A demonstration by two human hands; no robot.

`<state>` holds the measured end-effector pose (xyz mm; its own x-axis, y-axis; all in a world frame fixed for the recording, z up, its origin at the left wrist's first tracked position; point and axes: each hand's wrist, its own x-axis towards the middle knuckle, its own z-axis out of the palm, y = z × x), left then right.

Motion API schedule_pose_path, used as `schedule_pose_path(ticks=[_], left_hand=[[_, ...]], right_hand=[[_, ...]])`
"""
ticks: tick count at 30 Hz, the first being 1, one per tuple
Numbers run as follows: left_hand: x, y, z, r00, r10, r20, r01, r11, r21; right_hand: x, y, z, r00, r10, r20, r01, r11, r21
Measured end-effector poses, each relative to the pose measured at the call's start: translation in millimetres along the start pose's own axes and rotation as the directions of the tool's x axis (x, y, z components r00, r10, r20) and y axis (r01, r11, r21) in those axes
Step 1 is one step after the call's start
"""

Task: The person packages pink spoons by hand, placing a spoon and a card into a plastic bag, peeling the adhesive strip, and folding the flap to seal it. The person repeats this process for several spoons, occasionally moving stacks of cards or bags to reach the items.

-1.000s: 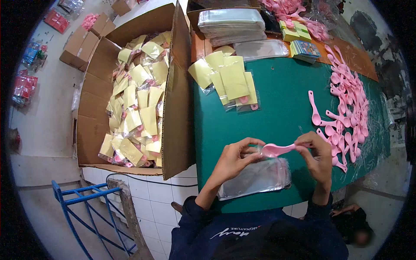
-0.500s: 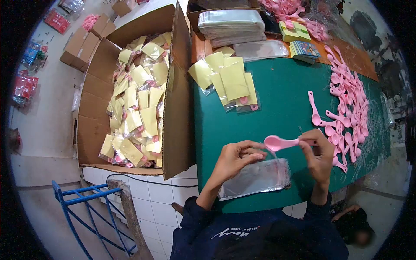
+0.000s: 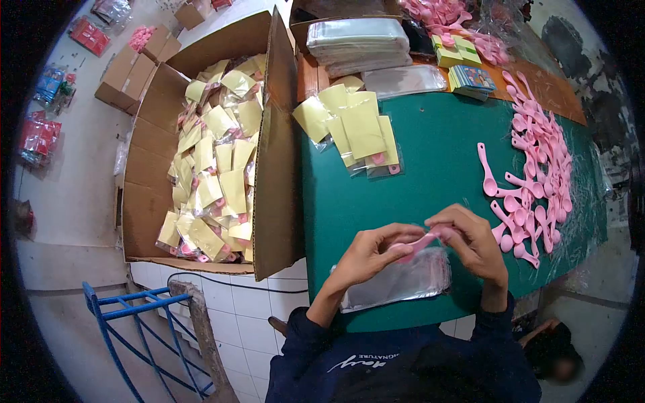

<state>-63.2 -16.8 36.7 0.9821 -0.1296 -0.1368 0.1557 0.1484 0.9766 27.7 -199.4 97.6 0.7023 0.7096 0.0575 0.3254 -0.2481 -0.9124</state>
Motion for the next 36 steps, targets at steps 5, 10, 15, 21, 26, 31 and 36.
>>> schedule_pose_path(ticks=[5,10,15,21,26,31,36], left_hand=[[-3.5,-6.2,-11.2,0.992,-0.108,0.058,0.112,0.991,-0.073],[-1.9,-6.2,-13.2,0.989,-0.054,0.135,0.06,0.998,-0.037],[-2.3,0.7,-7.7,0.992,-0.064,0.11,0.084,0.979,-0.187],[-1.2,6.6,-11.7,0.994,-0.002,0.109,0.036,0.952,-0.303],[-2.3,7.5,-10.4,0.994,0.001,0.105,0.03,0.956,-0.293],[-0.2,12.6,-12.0,0.995,-0.051,0.084,0.079,0.924,-0.375],[3.9,10.9,-14.1,0.997,-0.048,0.054,0.062,0.949,-0.31]], right_hand=[[-6.1,9.1,8.0,0.961,0.144,-0.235,-0.098,0.975,0.199],[-6.9,19.0,12.4,0.95,0.0,-0.314,0.052,0.986,0.159],[24.9,13.2,-4.2,0.871,-0.382,0.309,0.411,0.911,-0.034],[174.6,107.2,-143.5,0.981,-0.114,-0.159,-0.021,0.745,-0.666],[232.7,239.1,-232.1,0.819,0.029,-0.573,-0.458,0.635,-0.623],[215.1,202.6,-197.8,0.619,-0.325,-0.715,-0.543,0.481,-0.689],[162.2,129.3,-161.9,0.851,-0.215,-0.48,0.03,0.931,-0.364]])
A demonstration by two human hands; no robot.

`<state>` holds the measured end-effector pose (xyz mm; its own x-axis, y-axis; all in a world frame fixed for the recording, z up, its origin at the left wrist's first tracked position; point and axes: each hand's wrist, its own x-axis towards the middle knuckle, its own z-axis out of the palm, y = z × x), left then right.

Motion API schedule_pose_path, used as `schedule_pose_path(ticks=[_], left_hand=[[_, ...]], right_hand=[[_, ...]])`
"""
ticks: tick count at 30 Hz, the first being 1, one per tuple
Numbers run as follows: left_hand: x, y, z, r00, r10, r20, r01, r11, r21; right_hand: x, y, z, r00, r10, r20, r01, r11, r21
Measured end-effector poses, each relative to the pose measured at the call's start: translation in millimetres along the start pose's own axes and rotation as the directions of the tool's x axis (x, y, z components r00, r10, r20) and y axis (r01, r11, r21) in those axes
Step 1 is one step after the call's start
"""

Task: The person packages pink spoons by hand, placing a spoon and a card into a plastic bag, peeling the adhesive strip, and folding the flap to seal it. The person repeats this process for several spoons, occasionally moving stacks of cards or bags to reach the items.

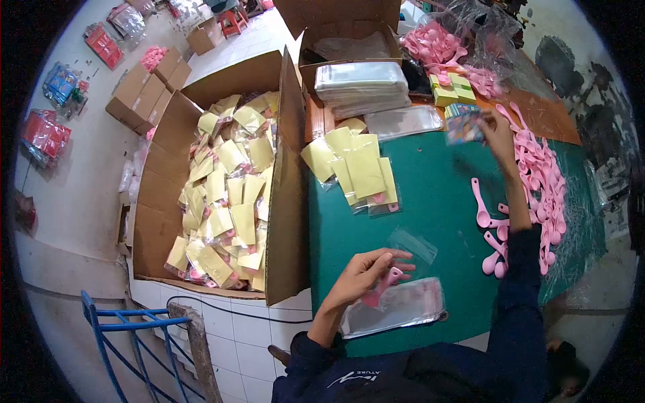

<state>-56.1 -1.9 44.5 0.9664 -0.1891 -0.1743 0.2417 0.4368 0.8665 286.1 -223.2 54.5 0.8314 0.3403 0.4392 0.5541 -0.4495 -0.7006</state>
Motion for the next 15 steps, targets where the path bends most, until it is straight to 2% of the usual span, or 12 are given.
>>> schedule_pose_path(ticks=[2,3,4,6,9,10,13,15], left_hand=[[3.7,0.9,-0.2,1.0,0.013,-0.003,-0.013,0.998,0.062],[6.4,4.7,-0.8,1.0,0.008,-0.002,-0.007,0.994,0.112],[10.4,7.7,-1.7,1.0,0.004,0.003,-0.005,0.987,0.162],[14.9,10.0,-3.6,1.0,-0.015,-0.01,0.017,0.968,0.25],[14.7,13.1,-2.3,1.0,0.005,-0.017,0.001,0.946,0.325],[14.3,14.5,-1.8,1.0,0.018,-0.02,-0.01,0.943,0.333],[9.6,17.1,0.1,0.998,0.021,-0.053,-0.004,0.952,0.306],[8.6,16.2,0.2,0.998,0.03,-0.047,-0.012,0.938,0.347]], right_hand=[[-57.8,-74.6,-1.0,0.965,0.101,0.241,-0.165,0.949,0.267],[-83.2,-95.2,0.1,0.942,0.052,0.331,-0.195,0.889,0.415],[-105.9,-122.3,-3.6,0.901,0.137,0.411,-0.33,0.831,0.447],[-137.3,-148.2,-7.1,0.866,0.176,0.468,-0.42,0.763,0.491],[-156.2,-149.8,-11.6,0.857,0.232,0.461,-0.439,0.797,0.415],[-158.7,-148.2,-12.9,0.879,0.228,0.419,-0.426,0.772,0.473],[-158.4,-142.2,-5.1,0.957,0.256,0.136,-0.289,0.823,0.489],[-161.7,-144.7,-7.3,0.938,0.247,0.242,-0.341,0.78,0.524]])
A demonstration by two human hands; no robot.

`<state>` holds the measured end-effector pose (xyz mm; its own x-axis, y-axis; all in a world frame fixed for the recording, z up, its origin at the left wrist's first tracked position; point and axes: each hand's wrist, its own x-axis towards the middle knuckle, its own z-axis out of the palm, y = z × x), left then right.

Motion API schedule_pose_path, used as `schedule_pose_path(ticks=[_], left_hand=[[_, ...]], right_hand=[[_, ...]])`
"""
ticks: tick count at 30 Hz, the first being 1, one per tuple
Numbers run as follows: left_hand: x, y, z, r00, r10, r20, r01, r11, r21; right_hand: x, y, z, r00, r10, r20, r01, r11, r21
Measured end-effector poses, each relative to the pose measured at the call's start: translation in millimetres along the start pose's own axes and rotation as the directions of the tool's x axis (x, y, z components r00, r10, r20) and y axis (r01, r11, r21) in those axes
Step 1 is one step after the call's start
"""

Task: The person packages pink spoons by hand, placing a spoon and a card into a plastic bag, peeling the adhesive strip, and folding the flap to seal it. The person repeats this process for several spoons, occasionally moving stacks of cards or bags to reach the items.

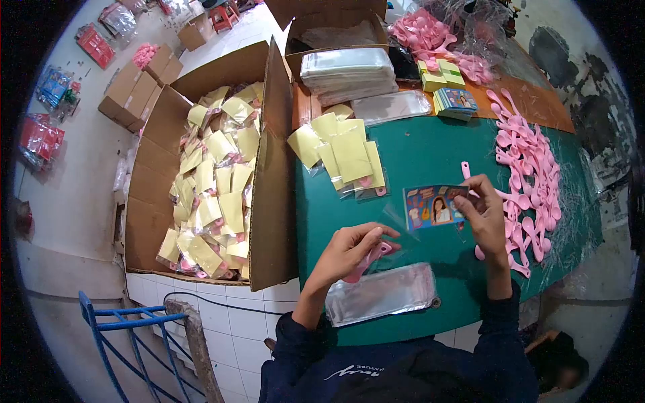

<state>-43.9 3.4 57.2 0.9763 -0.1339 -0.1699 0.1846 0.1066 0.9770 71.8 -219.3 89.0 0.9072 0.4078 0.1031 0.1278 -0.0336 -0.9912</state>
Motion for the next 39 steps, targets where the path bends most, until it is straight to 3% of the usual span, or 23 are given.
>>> schedule_pose_path(ticks=[3,6,9,13,16,19,22,24,28,29,32,35,38,39], left_hand=[[1.3,-3.3,2.6,1.0,0.015,0.006,-0.015,0.999,0.045],[0.6,-5.2,3.7,1.0,0.023,0.0,-0.023,0.998,0.064],[-1.5,-4.4,4.0,1.0,0.023,-0.01,-0.023,0.998,0.051],[-1.2,-7.1,3.6,1.0,0.017,-0.02,-0.016,0.999,0.039],[-1.8,-5.9,3.4,0.997,0.058,-0.056,-0.046,0.98,0.194],[-2.8,-2.1,2.7,0.997,-0.058,-0.057,0.071,0.962,0.265],[-1.0,-7.8,0.9,1.0,-0.03,0.005,0.025,0.908,0.419],[-3.4,4.1,7.4,0.997,-0.056,0.061,0.029,0.928,0.371],[-0.9,-7.2,23.4,0.996,0.061,0.068,-0.078,0.952,0.296],[-1.2,-5.2,23.0,0.994,-0.025,0.104,-0.013,0.937,0.349],[-5.0,1.9,26.5,0.996,-0.072,0.045,0.038,0.855,0.517],[-14.0,8.0,12.8,0.984,-0.133,0.121,0.083,0.931,0.356],[-27.8,-8.8,-13.0,0.966,0.148,0.211,-0.203,0.942,0.267],[-32.0,-14.6,-16.3,0.981,0.126,0.148,-0.147,0.978,0.146]], right_hand=[[-6.8,-1.1,6.7,0.997,-0.005,0.074,-0.001,0.997,0.077],[-4.6,3.7,7.1,0.999,-0.021,-0.046,0.023,0.999,0.048],[0.8,10.7,-4.4,0.99,0.138,0.023,-0.132,0.978,-0.164],[-9.3,9.6,9.2,0.997,0.065,0.03,-0.069,0.984,0.166],[-14.8,3.4,7.6,0.991,0.075,0.114,-0.081,0.996,0.047],[-17.4,-3.5,4.0,0.956,0.151,0.25,-0.111,0.98,-0.168],[-19.6,-9.9,8.7,0.952,0.044,0.304,0.033,0.969,-0.244],[-21.0,-12.9,10.7,0.915,0.04,0.401,0.103,0.939,-0.329],[-20.9,-7.5,18.5,0.789,0.114,0.604,0.203,0.879,-0.432],[-21.3,-6.3,21.9,0.771,0.155,0.618,0.207,0.856,-0.474],[-25.0,16.4,24.8,0.788,-0.1,0.607,0.367,0.868,-0.334],[-27.3,17.0,15.7,0.834,0.134,0.535,0.031,0.957,-0.289],[-29.4,21.7,9.8,0.9,0.241,0.364,-0.105,0.929,-0.356],[-31.9,23.6,11.0,0.894,0.244,0.375,-0.147,0.952,-0.27]])
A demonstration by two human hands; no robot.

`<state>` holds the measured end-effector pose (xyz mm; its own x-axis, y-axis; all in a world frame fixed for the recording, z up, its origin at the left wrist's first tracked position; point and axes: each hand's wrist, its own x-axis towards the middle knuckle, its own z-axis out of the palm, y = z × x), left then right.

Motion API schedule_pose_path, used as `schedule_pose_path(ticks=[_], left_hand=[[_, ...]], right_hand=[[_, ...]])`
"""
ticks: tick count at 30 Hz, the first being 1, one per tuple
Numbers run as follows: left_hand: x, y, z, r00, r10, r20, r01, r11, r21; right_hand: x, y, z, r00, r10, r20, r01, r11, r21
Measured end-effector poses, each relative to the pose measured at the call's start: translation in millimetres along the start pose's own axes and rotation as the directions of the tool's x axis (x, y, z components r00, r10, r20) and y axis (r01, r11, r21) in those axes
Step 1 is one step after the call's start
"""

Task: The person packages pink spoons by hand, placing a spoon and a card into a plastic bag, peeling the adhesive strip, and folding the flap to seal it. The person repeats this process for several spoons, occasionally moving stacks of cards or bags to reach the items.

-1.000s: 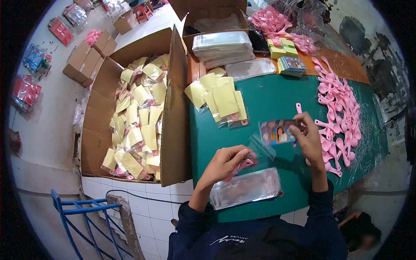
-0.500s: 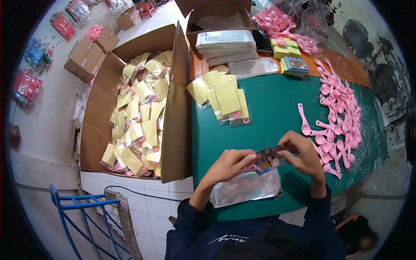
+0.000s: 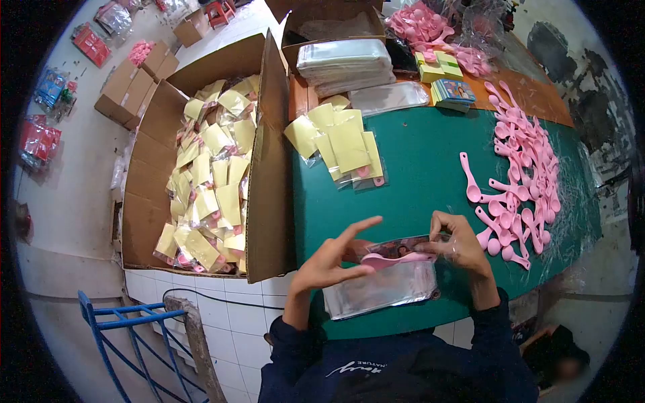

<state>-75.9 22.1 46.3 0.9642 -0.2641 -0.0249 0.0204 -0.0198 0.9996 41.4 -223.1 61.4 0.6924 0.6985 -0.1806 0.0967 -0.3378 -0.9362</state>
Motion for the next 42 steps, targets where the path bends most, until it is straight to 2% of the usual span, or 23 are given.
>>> schedule_pose_path(ticks=[2,3,5,8,10,11,13,14,17,18,21,22,25,28,34,37,40,42], left_hand=[[-4.1,-5.1,-2.0,0.994,-0.068,-0.084,0.059,0.993,-0.106],[-5.9,-5.5,-2.9,0.987,-0.105,-0.126,0.084,0.983,-0.162],[-8.0,-4.1,-4.8,0.982,-0.131,-0.134,0.112,0.983,-0.145],[-6.5,-2.7,-2.3,0.988,-0.113,-0.11,0.097,0.985,-0.14],[-2.8,-2.7,3.8,0.995,-0.073,-0.071,0.063,0.989,-0.135],[-1.2,-5.5,6.8,0.989,-0.034,-0.144,0.029,0.999,-0.038],[3.2,-13.2,14.4,0.959,0.064,-0.276,-0.018,0.986,0.164],[5.9,-9.6,22.4,0.909,0.11,-0.402,0.023,0.95,0.313],[-0.2,-10.3,39.6,0.924,-0.2,-0.325,0.16,0.976,-0.147],[-1.8,-10.7,45.0,0.945,-0.257,-0.2,0.202,0.944,-0.26],[-9.8,-12.5,53.9,0.933,-0.314,-0.176,0.208,0.87,-0.446],[-11.6,-9.5,51.1,0.923,-0.343,-0.175,0.239,0.866,-0.439],[-18.1,-14.9,49.8,0.913,-0.372,-0.164,0.28,0.868,-0.409],[-26.7,-21.9,51.0,0.927,-0.33,-0.176,0.285,0.928,-0.24],[-31.8,-31.0,56.7,0.922,-0.353,-0.161,0.302,0.914,-0.272],[-32.4,-26.1,57.2,0.917,-0.341,-0.206,0.318,0.938,-0.139],[-30.4,-21.3,60.1,0.936,-0.231,-0.265,0.248,0.968,0.03],[-30.4,-17.0,60.3,0.935,-0.246,-0.255,0.276,0.957,0.09]], right_hand=[[-2.0,0.5,8.0,0.999,-0.004,0.034,-0.002,0.981,0.195],[-2.9,-4.8,8.8,0.996,0.064,0.063,-0.077,0.97,0.23],[-6.4,-20.6,7.2,0.972,0.196,0.127,-0.225,0.932,0.286],[-8.6,-6.8,2.9,0.982,0.16,0.1,-0.172,0.976,0.133],[-10.8,1.5,4.1,0.992,0.12,0.043,-0.125,0.981,0.15],[-11.5,2.3,5.3,0.995,0.101,0.016,-0.102,0.982,0.158],[-13.8,-5.3,7.8,0.988,0.036,-0.153,-0.027,0.998,0.064],[-14.5,-11.1,10.5,0.972,-0.001,-0.234,0.004,1.0,0.014],[-10.3,-26.6,25.5,0.914,-0.291,-0.284,0.231,0.946,-0.225],[-11.2,-30.2,26.0,0.945,-0.307,-0.109,0.267,0.923,-0.278],[-17.0,-23.5,36.9,0.906,-0.382,0.179,0.422,0.844,-0.332],[-19.8,-20.3,40.9,0.921,-0.323,0.216,0.381,0.86,-0.339],[-18.9,-20.9,45.8,0.919,-0.308,0.245,0.386,0.827,-0.409],[-16.6,-12.3,53.2,0.915,-0.32,0.246,0.396,0.83,-0.393],[-13.7,-7.9,61.8,0.888,-0.343,0.307,0.454,0.762,-0.461],[-12.3,-8.1,65.0,0.902,-0.327,0.28,0.423,0.798,-0.43],[-12.6,-5.6,68.4,0.911,-0.307,0.276,0.401,0.816,-0.416],[-13.1,-8.0,68.4,0.924,-0.268,0.275,0.363,0.84,-0.403]])
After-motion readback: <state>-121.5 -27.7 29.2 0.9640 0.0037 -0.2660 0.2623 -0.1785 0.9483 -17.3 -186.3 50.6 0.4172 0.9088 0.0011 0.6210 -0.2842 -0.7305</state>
